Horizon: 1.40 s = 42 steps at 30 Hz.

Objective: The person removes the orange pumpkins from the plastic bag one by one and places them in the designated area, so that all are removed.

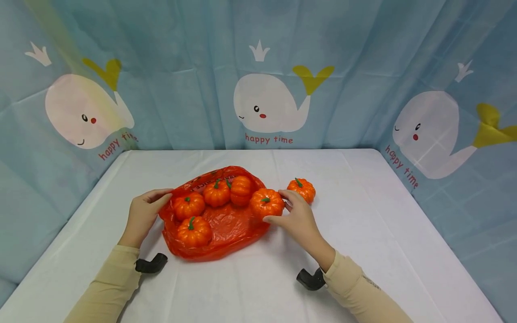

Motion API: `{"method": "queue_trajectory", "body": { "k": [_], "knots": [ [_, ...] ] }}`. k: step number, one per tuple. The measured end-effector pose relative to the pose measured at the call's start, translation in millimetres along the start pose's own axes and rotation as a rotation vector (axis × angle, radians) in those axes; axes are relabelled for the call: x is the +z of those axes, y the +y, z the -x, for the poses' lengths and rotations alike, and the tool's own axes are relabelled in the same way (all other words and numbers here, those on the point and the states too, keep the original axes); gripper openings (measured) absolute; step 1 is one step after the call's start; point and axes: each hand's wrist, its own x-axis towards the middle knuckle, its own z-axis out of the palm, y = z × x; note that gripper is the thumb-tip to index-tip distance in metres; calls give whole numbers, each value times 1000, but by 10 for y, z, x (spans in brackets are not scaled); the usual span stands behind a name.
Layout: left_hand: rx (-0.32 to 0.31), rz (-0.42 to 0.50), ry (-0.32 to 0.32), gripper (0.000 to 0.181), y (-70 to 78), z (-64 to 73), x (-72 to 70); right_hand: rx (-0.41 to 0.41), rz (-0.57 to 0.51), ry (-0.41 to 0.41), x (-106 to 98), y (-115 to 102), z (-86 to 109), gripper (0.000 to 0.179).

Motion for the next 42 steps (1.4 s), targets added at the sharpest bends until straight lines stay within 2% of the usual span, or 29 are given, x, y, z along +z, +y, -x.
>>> {"method": "queue_trajectory", "body": {
  "k": [4,9,22,27,36,42],
  "knots": [
    [-3,1,-2,39,-4,5,-6,25,-13,17,-61,4,21,81],
    [6,3,-2,40,3,9,-7,67,20,57,-161,27,49,84],
    [10,0,3,40,6,4,7,82,56,141,-478,169,141,83],
    [13,-7,8,39,7,6,4,80,84,166,-580,195,144,85],
    [15,-7,-1,40,-5,8,5,134,116,203,-779,210,141,88],
    [16,-9,5,41,-9,4,-1,142,153,235,-908,253,109,89]
  ]
}}
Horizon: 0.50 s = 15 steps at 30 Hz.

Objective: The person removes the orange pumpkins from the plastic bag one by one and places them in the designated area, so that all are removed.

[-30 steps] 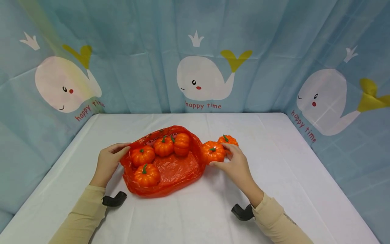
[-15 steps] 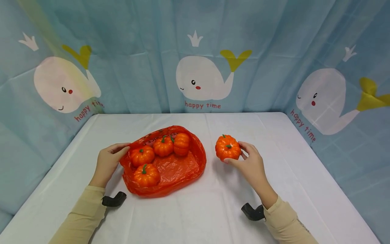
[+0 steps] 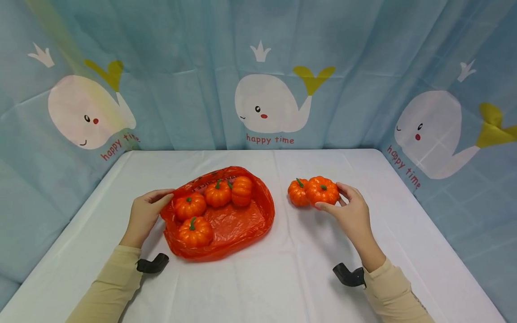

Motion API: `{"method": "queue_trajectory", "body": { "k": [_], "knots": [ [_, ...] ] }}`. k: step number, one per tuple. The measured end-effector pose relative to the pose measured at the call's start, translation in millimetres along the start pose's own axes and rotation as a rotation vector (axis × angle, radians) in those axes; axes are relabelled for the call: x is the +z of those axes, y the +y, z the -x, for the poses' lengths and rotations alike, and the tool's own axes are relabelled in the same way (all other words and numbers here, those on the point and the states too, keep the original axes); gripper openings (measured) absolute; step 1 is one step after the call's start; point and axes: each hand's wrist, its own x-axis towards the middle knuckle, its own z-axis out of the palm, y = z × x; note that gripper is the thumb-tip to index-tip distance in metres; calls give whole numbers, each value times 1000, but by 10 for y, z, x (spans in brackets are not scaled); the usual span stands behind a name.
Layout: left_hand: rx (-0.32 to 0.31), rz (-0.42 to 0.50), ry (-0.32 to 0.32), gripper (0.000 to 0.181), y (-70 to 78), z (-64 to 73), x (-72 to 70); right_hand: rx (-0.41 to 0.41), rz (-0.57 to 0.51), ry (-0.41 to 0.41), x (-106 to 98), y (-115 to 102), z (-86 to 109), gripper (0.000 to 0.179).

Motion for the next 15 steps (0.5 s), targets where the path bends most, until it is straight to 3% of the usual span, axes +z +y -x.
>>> {"method": "queue_trajectory", "body": {
  "k": [15],
  "knots": [
    [6,4,4,39,-3,-3,5,119,10,67,-112,213,-205,87]
  ]
}}
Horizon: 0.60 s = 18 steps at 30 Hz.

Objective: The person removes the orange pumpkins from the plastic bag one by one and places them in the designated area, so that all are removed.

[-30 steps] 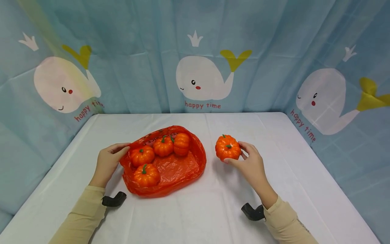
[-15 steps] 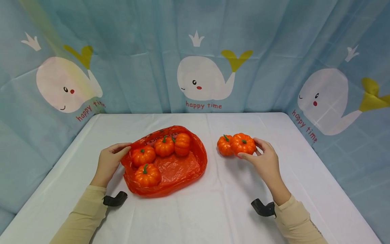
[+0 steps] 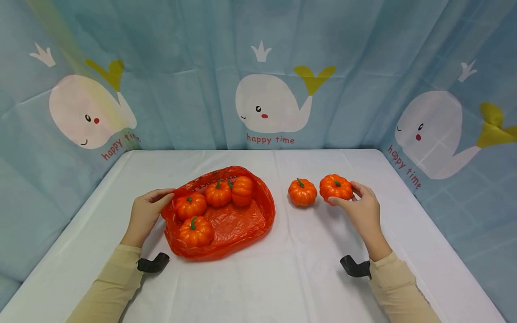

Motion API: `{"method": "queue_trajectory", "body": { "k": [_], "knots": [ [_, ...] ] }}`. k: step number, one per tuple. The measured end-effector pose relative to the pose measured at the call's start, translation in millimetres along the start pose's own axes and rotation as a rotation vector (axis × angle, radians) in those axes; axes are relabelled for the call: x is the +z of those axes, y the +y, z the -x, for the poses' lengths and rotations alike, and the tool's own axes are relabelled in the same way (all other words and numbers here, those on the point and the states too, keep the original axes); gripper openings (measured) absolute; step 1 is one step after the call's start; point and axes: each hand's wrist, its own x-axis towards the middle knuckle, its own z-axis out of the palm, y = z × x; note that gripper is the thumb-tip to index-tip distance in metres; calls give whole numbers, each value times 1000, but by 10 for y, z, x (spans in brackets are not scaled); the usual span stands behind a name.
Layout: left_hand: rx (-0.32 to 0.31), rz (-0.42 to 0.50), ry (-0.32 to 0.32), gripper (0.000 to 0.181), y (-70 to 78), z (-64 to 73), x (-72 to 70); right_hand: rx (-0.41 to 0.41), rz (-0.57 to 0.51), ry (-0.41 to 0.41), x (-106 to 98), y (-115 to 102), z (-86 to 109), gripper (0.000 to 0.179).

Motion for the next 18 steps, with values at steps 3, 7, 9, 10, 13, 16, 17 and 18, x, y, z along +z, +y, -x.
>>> {"method": "queue_trajectory", "body": {
  "k": [3,7,9,10,13,16,17,18],
  "knots": [
    [2,0,2,39,-4,-3,2,1,4,10,1,26,-48,85],
    [10,-3,7,38,-4,-12,9,8,-6,23,12,63,-124,84],
    [11,-4,9,37,-4,-14,11,12,-9,26,25,84,-168,85],
    [13,-5,11,37,-3,-14,11,16,-11,25,32,95,-192,85],
    [10,0,8,38,0,-11,9,20,3,24,51,140,-268,85],
    [4,9,1,39,3,-2,4,25,24,18,66,192,-352,85],
    [2,10,-1,39,3,1,2,26,33,18,70,208,-379,84],
    [2,10,-3,40,3,4,-1,28,41,18,76,223,-405,84]
  ]
}}
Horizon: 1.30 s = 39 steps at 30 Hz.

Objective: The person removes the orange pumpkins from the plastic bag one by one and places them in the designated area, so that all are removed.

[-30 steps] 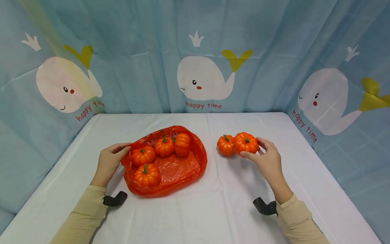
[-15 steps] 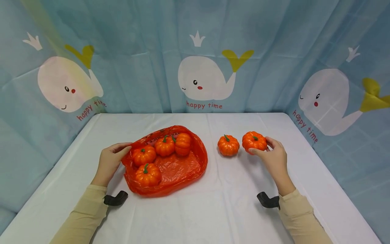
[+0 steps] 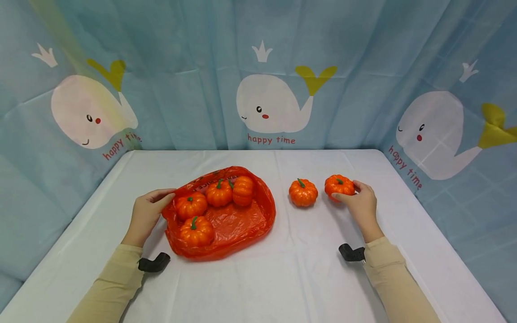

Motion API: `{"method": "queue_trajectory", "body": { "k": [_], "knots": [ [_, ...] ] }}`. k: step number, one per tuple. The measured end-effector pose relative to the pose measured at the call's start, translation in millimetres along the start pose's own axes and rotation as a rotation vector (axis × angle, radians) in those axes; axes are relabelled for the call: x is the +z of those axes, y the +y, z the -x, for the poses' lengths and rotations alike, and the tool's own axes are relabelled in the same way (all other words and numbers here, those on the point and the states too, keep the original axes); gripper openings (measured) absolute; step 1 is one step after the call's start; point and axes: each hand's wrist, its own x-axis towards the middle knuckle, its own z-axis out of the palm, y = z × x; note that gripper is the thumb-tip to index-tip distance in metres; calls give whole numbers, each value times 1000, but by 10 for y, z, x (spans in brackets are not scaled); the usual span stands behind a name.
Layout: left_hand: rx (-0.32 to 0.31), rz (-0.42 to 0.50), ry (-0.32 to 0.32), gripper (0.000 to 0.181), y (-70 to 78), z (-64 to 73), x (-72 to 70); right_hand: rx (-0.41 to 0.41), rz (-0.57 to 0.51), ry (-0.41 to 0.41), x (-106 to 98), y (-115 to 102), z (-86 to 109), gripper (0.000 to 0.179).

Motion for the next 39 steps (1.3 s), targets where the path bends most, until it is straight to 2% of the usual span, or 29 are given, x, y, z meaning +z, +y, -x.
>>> {"method": "queue_trajectory", "body": {
  "k": [7,13,23,39],
  "knots": [
    [12,-11,4,39,-10,1,1,30,65,-14,50,93,-123,84],
    [11,-6,8,39,-13,0,3,49,71,-20,77,125,-157,87],
    [28,-13,16,37,-24,-9,8,72,96,-20,94,138,-173,86],
    [16,-18,9,38,-16,-7,5,49,96,-28,107,150,-151,86]
  ]
}}
